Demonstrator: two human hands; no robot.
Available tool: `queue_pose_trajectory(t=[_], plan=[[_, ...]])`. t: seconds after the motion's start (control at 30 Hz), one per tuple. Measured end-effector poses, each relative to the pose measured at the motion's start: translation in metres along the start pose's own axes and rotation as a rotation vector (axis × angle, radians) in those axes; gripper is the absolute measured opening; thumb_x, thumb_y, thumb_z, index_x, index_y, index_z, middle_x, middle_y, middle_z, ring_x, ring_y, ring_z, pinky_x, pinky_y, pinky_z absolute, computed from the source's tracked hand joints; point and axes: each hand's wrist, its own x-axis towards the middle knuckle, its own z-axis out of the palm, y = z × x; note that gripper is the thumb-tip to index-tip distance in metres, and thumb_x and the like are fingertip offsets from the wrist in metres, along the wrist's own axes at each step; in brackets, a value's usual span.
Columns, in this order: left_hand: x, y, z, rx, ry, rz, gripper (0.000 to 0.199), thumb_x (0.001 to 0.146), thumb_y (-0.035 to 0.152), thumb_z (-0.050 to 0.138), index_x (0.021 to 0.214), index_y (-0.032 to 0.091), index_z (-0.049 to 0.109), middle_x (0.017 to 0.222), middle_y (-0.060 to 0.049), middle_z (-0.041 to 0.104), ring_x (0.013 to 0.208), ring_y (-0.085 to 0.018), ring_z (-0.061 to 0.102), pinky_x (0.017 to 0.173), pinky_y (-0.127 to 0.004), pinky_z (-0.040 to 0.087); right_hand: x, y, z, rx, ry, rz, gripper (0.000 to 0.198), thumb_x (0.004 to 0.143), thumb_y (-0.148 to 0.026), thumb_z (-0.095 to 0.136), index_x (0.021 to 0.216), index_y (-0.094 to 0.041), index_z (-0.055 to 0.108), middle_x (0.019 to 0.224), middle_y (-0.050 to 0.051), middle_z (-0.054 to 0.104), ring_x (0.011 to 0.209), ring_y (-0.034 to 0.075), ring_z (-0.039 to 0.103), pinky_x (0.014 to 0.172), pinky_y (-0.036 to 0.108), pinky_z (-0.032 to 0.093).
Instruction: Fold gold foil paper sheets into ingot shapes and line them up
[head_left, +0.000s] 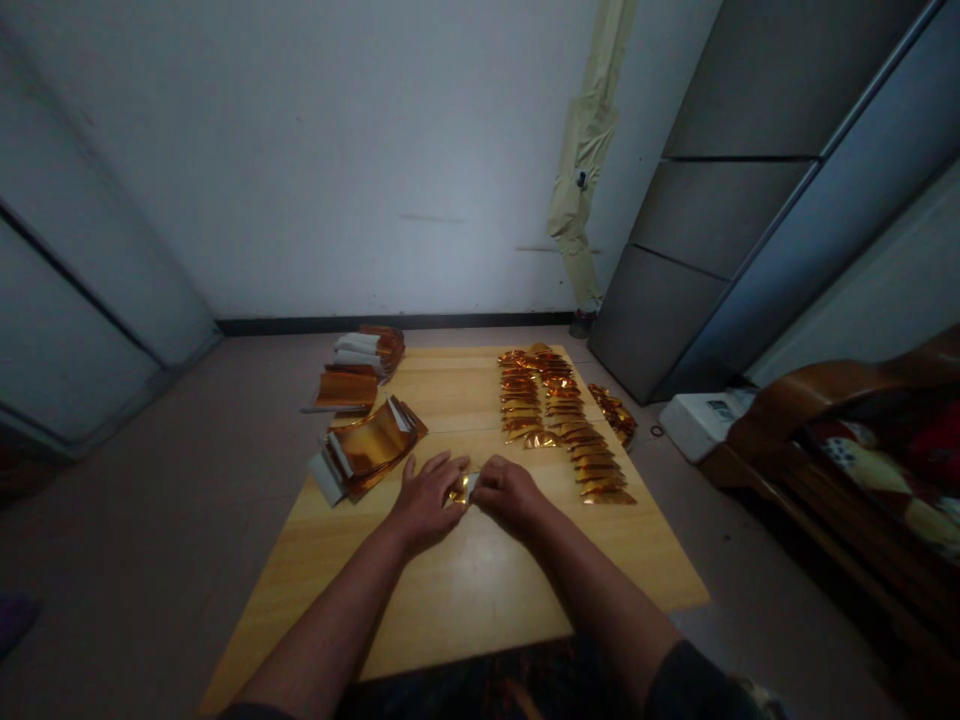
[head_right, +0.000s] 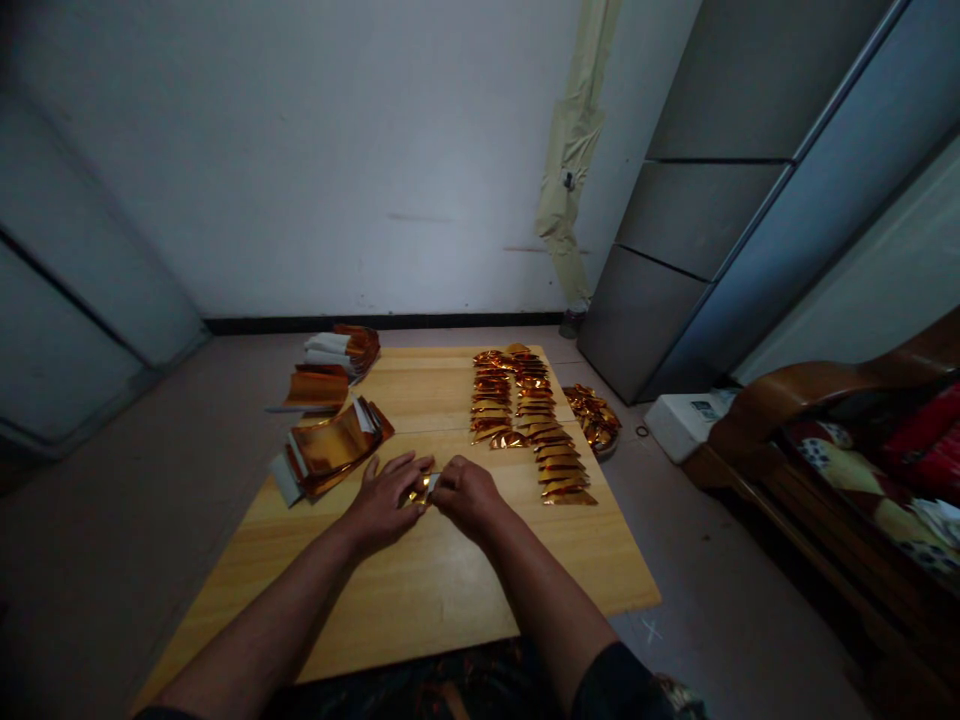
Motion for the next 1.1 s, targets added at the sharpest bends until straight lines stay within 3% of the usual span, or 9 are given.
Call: queue_pose_trajectory(t=[0.2, 0.37, 0.7, 0.87, 1.1], plan=[[0.001, -0.001, 0.0, -0.004, -0.017, -0.008, 0.057, 0.082, 0.038, 0.051, 0.137, 0.029, 0.045, 0.145, -0.005, 0.049, 0.141, -0.03, 0.031, 0.115, -0.065, 0.002, 0.008, -0.007, 0.005, -0.306, 0.027, 0.046, 0.014, 0.081, -0.022, 0.061, 0.068, -0.018, 0.059, 0.072, -0.003, 0.047, 0.062, 0.009, 0.041, 0.055, 0.022, 0.025], [0.001, -0.001, 0.001, 0.001, -0.012, -0.014, 0.059, 0.078, 0.033, 0.053, 0.137, 0.029, 0.045, 0.144, -0.005, 0.05, 0.14, -0.03, 0.032, 0.115, -0.065, 0.002, 0.007, -0.011, 0.004, -0.412, 0.021, 0.022, 0.01, 0.081, -0.02, 0.059, 0.071, -0.018, 0.06, 0.074, -0.002, 0.048, 0.064, 0.01, 0.041, 0.056, 0.022, 0.025], [0.003, -0.005, 0.006, -0.01, 0.004, -0.008, 0.051, 0.084, 0.04, 0.053, 0.133, 0.029, 0.049, 0.143, -0.006, 0.051, 0.14, -0.029, 0.033, 0.114, -0.065, 0.0, 0.009, -0.013, 0.005, -0.418, -0.003, 0.063, 0.009, 0.081, -0.022, 0.06, 0.073, -0.019, 0.06, 0.078, -0.001, 0.05, 0.066, 0.011, 0.043, 0.057, 0.024, 0.025], [0.004, -0.007, 0.009, -0.004, 0.025, -0.011, 0.051, 0.084, 0.039, 0.055, 0.133, 0.03, 0.049, 0.142, -0.006, 0.052, 0.139, -0.029, 0.034, 0.114, -0.065, 0.001, 0.007, -0.008, 0.008, -0.323, 0.052, 0.048, 0.007, 0.076, -0.014, 0.06, 0.072, -0.019, 0.058, 0.078, -0.002, 0.05, 0.069, 0.012, 0.045, 0.06, 0.022, 0.029], [0.004, -0.004, 0.007, 0.002, 0.022, -0.02, 0.041, 0.083, 0.038, 0.055, 0.123, 0.03, 0.056, 0.142, -0.004, 0.053, 0.139, -0.028, 0.035, 0.114, -0.064, 0.001, 0.005, 0.001, 0.006, -0.126, 0.154, 0.004, 0.022, 0.067, 0.001, 0.049, 0.072, -0.019, 0.055, 0.079, -0.001, 0.05, 0.078, 0.013, 0.05, 0.07, 0.023, 0.037]])
